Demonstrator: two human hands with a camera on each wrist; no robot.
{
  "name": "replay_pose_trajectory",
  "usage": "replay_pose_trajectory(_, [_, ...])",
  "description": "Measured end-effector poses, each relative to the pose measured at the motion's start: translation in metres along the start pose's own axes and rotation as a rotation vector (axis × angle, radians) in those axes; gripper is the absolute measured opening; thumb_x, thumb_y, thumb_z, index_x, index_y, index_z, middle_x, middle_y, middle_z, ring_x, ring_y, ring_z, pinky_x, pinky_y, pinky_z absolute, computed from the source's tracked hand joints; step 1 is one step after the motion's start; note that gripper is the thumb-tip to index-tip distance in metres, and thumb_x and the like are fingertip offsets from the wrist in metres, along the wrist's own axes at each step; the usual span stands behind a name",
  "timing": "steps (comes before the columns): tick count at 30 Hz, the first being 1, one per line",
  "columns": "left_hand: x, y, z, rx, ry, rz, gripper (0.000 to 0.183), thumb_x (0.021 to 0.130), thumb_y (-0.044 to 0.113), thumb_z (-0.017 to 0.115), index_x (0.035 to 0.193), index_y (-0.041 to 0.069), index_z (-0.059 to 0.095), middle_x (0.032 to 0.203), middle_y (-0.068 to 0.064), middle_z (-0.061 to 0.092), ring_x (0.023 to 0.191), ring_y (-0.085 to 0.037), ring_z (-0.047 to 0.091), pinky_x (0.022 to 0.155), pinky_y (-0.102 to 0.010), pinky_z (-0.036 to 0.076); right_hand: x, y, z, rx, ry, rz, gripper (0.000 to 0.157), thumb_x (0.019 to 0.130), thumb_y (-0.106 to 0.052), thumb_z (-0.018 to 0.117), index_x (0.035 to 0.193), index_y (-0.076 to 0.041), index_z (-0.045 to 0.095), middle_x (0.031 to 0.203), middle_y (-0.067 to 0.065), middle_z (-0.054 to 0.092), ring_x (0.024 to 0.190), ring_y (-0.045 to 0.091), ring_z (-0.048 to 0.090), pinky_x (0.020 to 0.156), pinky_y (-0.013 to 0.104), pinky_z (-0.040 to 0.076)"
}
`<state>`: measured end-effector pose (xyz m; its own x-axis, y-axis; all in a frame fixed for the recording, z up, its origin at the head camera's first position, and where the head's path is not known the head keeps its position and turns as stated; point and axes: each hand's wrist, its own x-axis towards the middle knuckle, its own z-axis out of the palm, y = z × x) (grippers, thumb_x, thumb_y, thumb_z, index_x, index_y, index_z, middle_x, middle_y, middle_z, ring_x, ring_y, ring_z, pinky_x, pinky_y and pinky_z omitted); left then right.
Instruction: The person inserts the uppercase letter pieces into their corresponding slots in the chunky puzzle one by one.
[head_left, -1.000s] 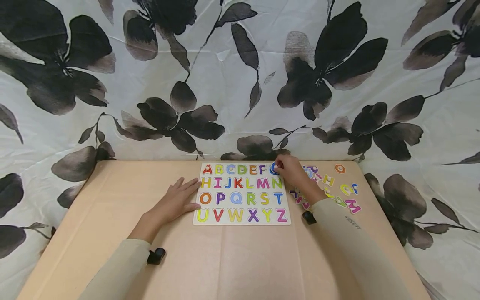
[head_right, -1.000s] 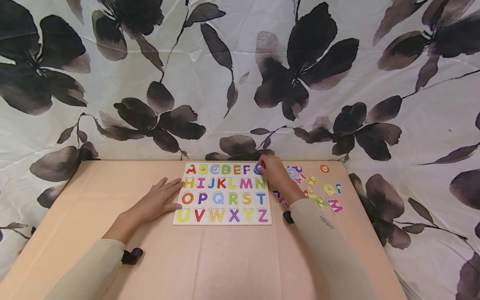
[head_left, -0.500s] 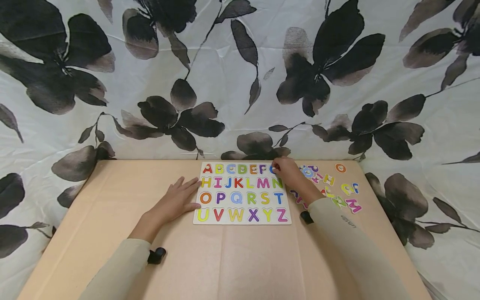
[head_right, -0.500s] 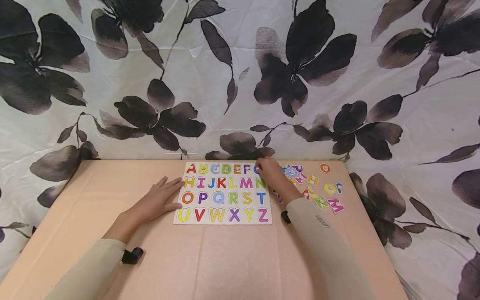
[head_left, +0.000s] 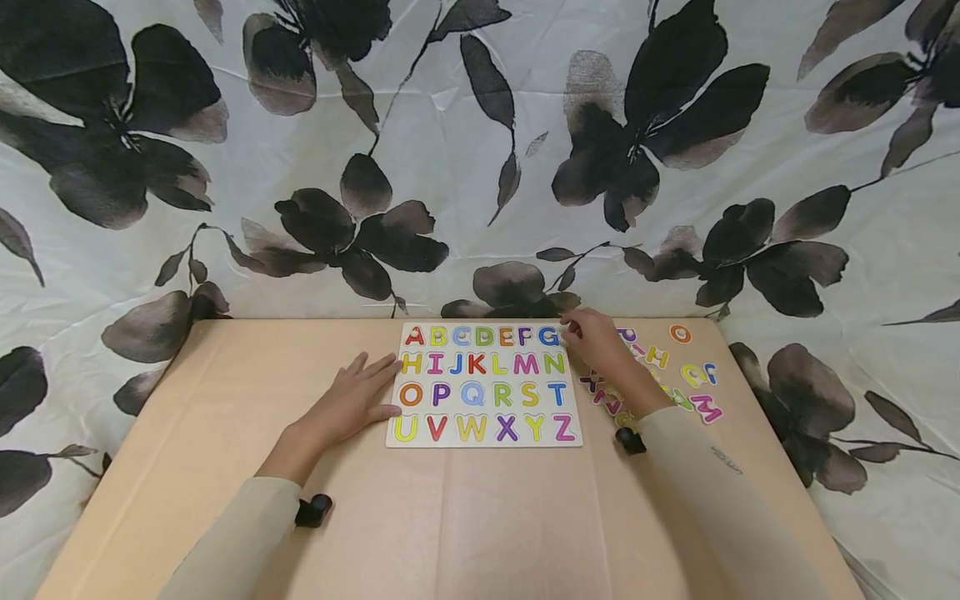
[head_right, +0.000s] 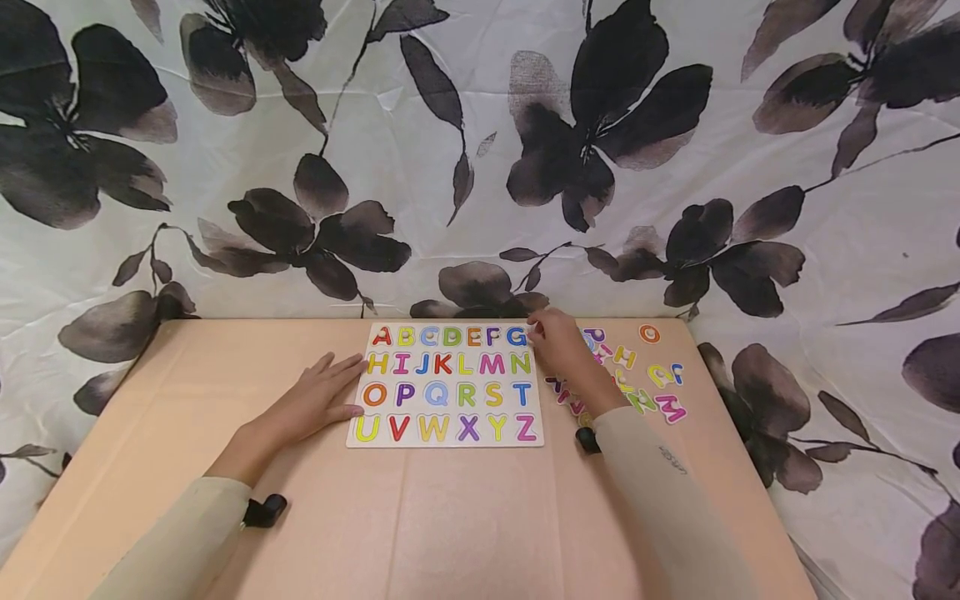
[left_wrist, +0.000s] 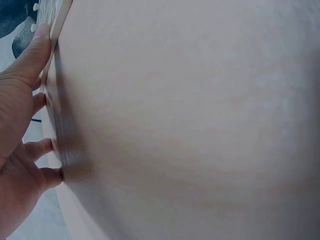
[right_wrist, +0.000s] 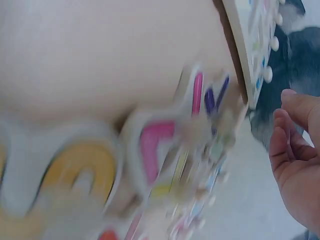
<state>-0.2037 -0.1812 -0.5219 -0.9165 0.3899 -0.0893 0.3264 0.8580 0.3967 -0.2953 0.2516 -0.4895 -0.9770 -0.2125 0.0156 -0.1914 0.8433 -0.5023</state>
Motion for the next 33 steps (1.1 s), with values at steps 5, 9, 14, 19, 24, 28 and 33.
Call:
replay_pose_trajectory(5, [0.000, 0.000, 0.000, -0.001, 0.003, 0.003, 0.086, 0.092, 0.048, 0.075, 0.161, 0.012, 0.038, 0.168, -0.013, 0.034, 0.155, -0.055, 0.016, 0.117, -0.079, 0.017, -0.014, 0.023, -0.019, -0.010, 0.034, 0.013, 0.030, 0.102, -0.013, 0.067, 0.130, -0.002, 0.065, 0.105, 0.013, 0.063, 0.095, 0.028, 0.057, 0.083, 0.039, 0.054])
replay_pose_trajectory(9, [-0.001, -0.001, -0.001, -0.007, -0.001, -0.004, 0.086, 0.092, 0.048, 0.075, 0.161, 0.013, 0.037, 0.168, -0.012, 0.033, 0.155, -0.054, 0.015, 0.117, -0.079, 0.016, -0.026, 0.049, -0.036, -0.007, 0.046, 0.049, 0.029, 0.103, -0.013, 0.063, 0.130, -0.002, 0.064, 0.110, 0.015, 0.062, 0.099, 0.030, 0.057, 0.085, 0.042, 0.053])
replay_pose_trajectory(14, [-0.003, 0.000, -0.003, 0.001, 0.011, 0.005, 0.085, 0.092, 0.046, 0.075, 0.160, 0.011, 0.038, 0.168, -0.014, 0.034, 0.154, -0.056, 0.016, 0.116, -0.080, 0.017, -0.041, 0.080, -0.054, -0.028, 0.047, 0.109, 0.027, 0.105, -0.012, 0.059, 0.129, -0.002, 0.063, 0.116, 0.017, 0.061, 0.105, 0.034, 0.057, 0.089, 0.050, 0.053])
replay_pose_trajectory(19, [-0.003, 0.001, -0.003, 0.000, 0.018, 0.008, 0.084, 0.092, 0.046, 0.075, 0.160, 0.011, 0.039, 0.167, -0.014, 0.035, 0.154, -0.055, 0.017, 0.116, -0.079, 0.017, -0.051, 0.106, -0.061, -0.054, 0.011, 0.175, 0.025, 0.106, -0.014, 0.056, 0.128, -0.004, 0.065, 0.122, 0.018, 0.060, 0.110, 0.038, 0.057, 0.092, 0.055, 0.053])
replay_pose_trajectory(24, [-0.003, 0.001, -0.001, -0.004, 0.020, 0.010, 0.084, 0.092, 0.046, 0.075, 0.160, 0.011, 0.039, 0.167, -0.014, 0.035, 0.154, -0.056, 0.017, 0.116, -0.080, 0.017, -0.054, 0.122, -0.061, -0.071, -0.037, 0.170, 0.023, 0.104, -0.010, 0.057, 0.121, -0.003, 0.071, 0.118, 0.020, 0.064, 0.106, 0.039, 0.059, 0.089, 0.056, 0.053])
replay_pose_trajectory(28, [-0.002, 0.000, 0.000, -0.006, 0.016, 0.010, 0.086, 0.092, 0.048, 0.075, 0.160, 0.011, 0.039, 0.167, -0.013, 0.035, 0.154, -0.056, 0.017, 0.116, -0.080, 0.017, -0.053, 0.129, -0.056, -0.100, -0.054, 0.141, 0.021, 0.101, -0.003, 0.060, 0.119, 0.000, 0.071, 0.113, 0.022, 0.068, 0.103, 0.039, 0.061, 0.092, 0.058, 0.053])
replay_pose_trajectory(33, [0.000, 0.000, 0.001, -0.009, 0.003, 0.006, 0.086, 0.092, 0.049, 0.074, 0.161, 0.013, 0.037, 0.168, -0.012, 0.034, 0.155, -0.054, 0.015, 0.117, -0.079, 0.016, -0.053, 0.134, -0.052, -0.126, -0.035, 0.134, 0.019, 0.098, 0.002, 0.064, 0.116, 0.001, 0.071, 0.112, 0.022, 0.070, 0.103, 0.038, 0.063, 0.097, 0.058, 0.054])
